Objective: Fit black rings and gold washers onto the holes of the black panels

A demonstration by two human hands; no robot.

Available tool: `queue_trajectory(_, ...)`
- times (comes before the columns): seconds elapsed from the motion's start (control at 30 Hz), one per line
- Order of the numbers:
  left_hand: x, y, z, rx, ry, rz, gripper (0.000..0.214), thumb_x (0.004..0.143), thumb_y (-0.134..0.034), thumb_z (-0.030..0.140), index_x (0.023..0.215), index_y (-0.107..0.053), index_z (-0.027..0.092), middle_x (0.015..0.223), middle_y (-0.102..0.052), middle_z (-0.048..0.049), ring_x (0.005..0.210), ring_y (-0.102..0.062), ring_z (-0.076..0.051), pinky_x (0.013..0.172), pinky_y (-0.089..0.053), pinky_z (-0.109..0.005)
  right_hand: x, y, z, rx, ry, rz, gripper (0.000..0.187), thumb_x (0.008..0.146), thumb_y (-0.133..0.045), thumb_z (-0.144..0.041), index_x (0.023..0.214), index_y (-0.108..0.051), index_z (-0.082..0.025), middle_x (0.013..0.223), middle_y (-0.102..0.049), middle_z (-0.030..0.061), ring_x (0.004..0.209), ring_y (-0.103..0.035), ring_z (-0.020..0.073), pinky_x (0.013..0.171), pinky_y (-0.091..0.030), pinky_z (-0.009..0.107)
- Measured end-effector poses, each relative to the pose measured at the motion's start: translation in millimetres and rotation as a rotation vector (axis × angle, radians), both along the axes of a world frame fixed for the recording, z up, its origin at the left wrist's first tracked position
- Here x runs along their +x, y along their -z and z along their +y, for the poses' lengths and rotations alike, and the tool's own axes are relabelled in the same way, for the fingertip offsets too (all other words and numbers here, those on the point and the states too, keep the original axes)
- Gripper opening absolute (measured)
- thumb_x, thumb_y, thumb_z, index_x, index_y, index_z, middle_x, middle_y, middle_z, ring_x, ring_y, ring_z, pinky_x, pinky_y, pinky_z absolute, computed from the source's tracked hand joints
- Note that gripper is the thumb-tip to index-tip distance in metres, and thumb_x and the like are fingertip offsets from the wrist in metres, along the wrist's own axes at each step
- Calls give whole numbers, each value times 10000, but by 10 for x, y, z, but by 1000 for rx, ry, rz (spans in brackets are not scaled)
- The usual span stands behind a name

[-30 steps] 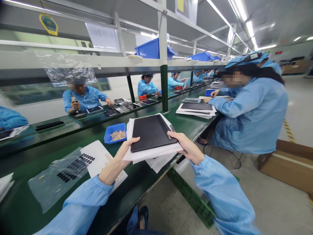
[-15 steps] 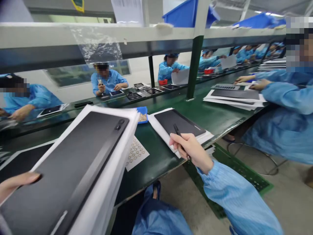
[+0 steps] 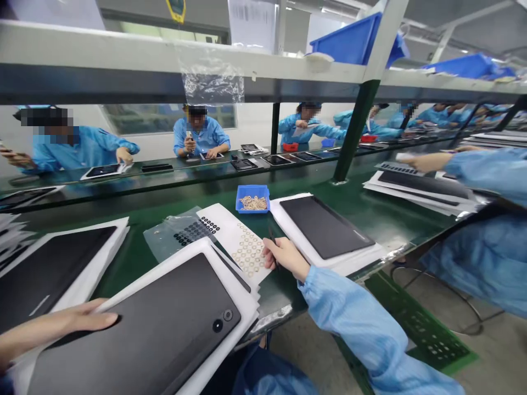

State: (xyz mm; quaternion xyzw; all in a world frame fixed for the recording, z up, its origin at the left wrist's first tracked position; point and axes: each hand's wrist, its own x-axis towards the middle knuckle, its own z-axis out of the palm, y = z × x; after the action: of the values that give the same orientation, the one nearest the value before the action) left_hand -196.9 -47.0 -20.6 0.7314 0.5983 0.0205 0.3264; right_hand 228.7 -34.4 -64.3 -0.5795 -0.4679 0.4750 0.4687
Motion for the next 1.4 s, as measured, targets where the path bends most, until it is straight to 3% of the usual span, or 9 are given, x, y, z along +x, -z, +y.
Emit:
queue_trajectory(0.1,130,-126,149,-72,95,241,612,760,-460,747,896,-713,206,957,-717,-82,924,-672,-333,843,-533,-434,133,-127,146,29,53,-39,435,875,-575,-347,504,-589,-121,373,-551,5,286,-493,70,283,-346,143)
queue_trajectory(0.2,474,-313,180,223,217,441,623,826,-412,666,980,-692,130,1001,-679,-153,970,-636,-378,886,-479,-507,89,-260,401,71,92,-33,482,909,-501,-380,504,-573,-128,359,-529,1,223,-430,64,226,-272,155)
queue_trajectory(0.3,991,-428,197,447,437,361,522,890,-439,529,1136,-639,114,1147,-627,-167,1059,-601,-345,939,-454,-468,-74,-288,740,121,103,18,414,910,-494,-375,578,-573,-141,440,-580,13,320,-566,115,306,-440,185)
queue_trajectory(0.4,1494,-332,292,532,688,168,421,906,-516,462,1199,-601,171,1200,-604,-126,1072,-592,-277,927,-468,-384,-216,-155,1032,204,133,47,226,850,-600,-306,687,-576,-150,586,-659,31,546,-698,161,548,-592,244)
queue_trajectory(0.5,1782,-74,445,611,773,89,431,931,-507,462,1235,-576,165,1293,-561,-141,1182,-524,-289,992,-412,-402,-248,76,1177,296,180,14,183,778,-679,-302,734,-571,-161,668,-682,30,663,-724,178,687,-606,282)
queue_trajectory(0.67,1804,222,547,618,762,13,394,987,-396,426,1127,-646,156,1244,-622,-116,1159,-546,-293,1003,-382,-444,-170,336,1197,387,212,-89,314,754,-680,-449,831,-579,-161,712,-701,55,718,-733,233,741,-604,364)
queue_trajectory(0.9,1807,212,523,628,687,-50,350,961,-452,395,1110,-660,156,1223,-636,-116,1101,-587,-299,970,-409,-467,-164,328,1222,401,238,-203,373,776,-632,-540,847,-531,-188,687,-717,81,650,-728,262,710,-602,403)
queue_trajectory(1.03,1813,252,667,648,587,-63,495,957,-440,441,1273,-556,77,1344,-537,-179,1245,-492,-307,1047,-368,-431,-194,287,1203,383,227,-242,333,799,-627,-509,844,-514,-200,693,-721,94,636,-724,253,671,-603,372)
queue_trajectory(1.4,1777,340,754,593,606,14,524,952,-424,449,1309,-546,85,1367,-526,-159,1272,-487,-284,1082,-351,-393,-239,257,1199,359,229,-226,312,802,-641,-483,757,-524,-197,636,-707,91,622,-715,243,673,-586,351)
